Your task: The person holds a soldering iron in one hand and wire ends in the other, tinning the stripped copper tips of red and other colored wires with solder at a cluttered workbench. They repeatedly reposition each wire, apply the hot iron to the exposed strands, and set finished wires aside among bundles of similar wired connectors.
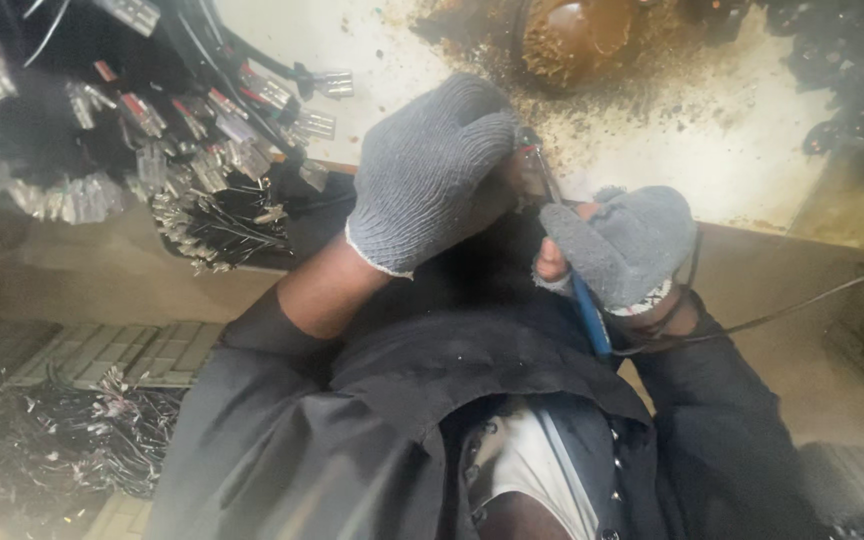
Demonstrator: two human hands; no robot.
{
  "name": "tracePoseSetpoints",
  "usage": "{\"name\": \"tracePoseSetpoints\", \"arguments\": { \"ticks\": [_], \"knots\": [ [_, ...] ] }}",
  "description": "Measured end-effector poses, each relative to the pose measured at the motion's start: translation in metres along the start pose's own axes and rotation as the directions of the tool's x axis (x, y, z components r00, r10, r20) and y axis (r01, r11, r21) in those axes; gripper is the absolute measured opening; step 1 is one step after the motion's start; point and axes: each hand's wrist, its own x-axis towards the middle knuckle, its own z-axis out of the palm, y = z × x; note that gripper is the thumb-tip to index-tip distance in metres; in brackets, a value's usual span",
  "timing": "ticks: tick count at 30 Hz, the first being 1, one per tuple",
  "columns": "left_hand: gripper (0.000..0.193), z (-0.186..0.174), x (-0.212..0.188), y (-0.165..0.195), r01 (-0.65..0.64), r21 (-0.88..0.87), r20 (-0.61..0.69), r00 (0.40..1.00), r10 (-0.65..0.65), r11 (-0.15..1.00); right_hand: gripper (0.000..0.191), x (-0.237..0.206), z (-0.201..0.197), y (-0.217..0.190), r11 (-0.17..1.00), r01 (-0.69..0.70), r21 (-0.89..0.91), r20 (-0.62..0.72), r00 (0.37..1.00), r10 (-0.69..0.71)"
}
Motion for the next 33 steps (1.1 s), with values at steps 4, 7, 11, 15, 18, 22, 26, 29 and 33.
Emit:
{"name": "tracePoseSetpoints", "arguments": {
  "ticks": [4, 7, 11, 15, 18, 22, 26, 29, 33],
  "knots": [
    [0.017, 0.003, 0.0, 0.003, 0.004, 0.039, -0.014, 1.0, -0.003, 0.999, 0.014, -0.005, 0.004, -0.016, 0.98, -0.055, 0.192, 0.113, 0.993, 0.034],
    [0.017, 0.004, 0.002, 0.007, 0.018, 0.055, -0.04, 0.999, -0.016, 0.998, 0.022, -0.015, 0.015, -0.035, -0.329, 0.651, -0.684, 0.66, 0.359, -0.66],
    [0.021, -0.001, 0.005, 0.007, 0.008, 0.019, -0.021, 1.0, -0.007, 1.0, 0.019, -0.03, 0.035, -0.044, -0.273, 0.626, -0.731, 0.585, 0.367, -0.723],
    [0.026, -0.004, 0.005, 0.006, 0.013, 0.014, 0.036, 0.999, -0.014, 1.0, 0.023, -0.027, 0.043, -0.041, -0.255, 0.563, -0.786, 0.525, 0.388, -0.758],
    [0.022, 0.0, 0.003, 0.005, 0.024, 0.012, -0.003, 1.0, -0.024, 1.0, 0.021, -0.02, 0.04, -0.041, -0.361, 0.558, -0.747, 0.589, 0.305, -0.749],
    [0.025, 0.003, 0.001, 0.003, 0.038, -0.003, 0.01, 0.999, -0.038, 0.999, 0.021, -0.017, 0.038, -0.04, -0.394, 0.546, -0.739, 0.614, 0.306, -0.727],
    [0.032, -0.001, 0.0, 0.0, 0.018, -0.021, 0.038, 0.999, -0.017, 1.0, 0.02, -0.016, 0.035, -0.036, -0.405, 0.542, -0.736, 0.625, 0.314, -0.715],
    [0.032, -0.001, 0.001, 0.001, 0.01, -0.024, 0.047, 0.999, -0.009, 1.0, 0.02, -0.013, 0.03, -0.035, -0.422, 0.539, -0.729, 0.636, 0.306, -0.708],
    [0.023, 0.001, 0.002, 0.003, 0.016, 0.007, 0.005, 1.0, -0.016, 1.0, 0.02, -0.009, 0.031, -0.037, -0.457, 0.535, -0.71, 0.667, 0.304, -0.68]
  ]
}}
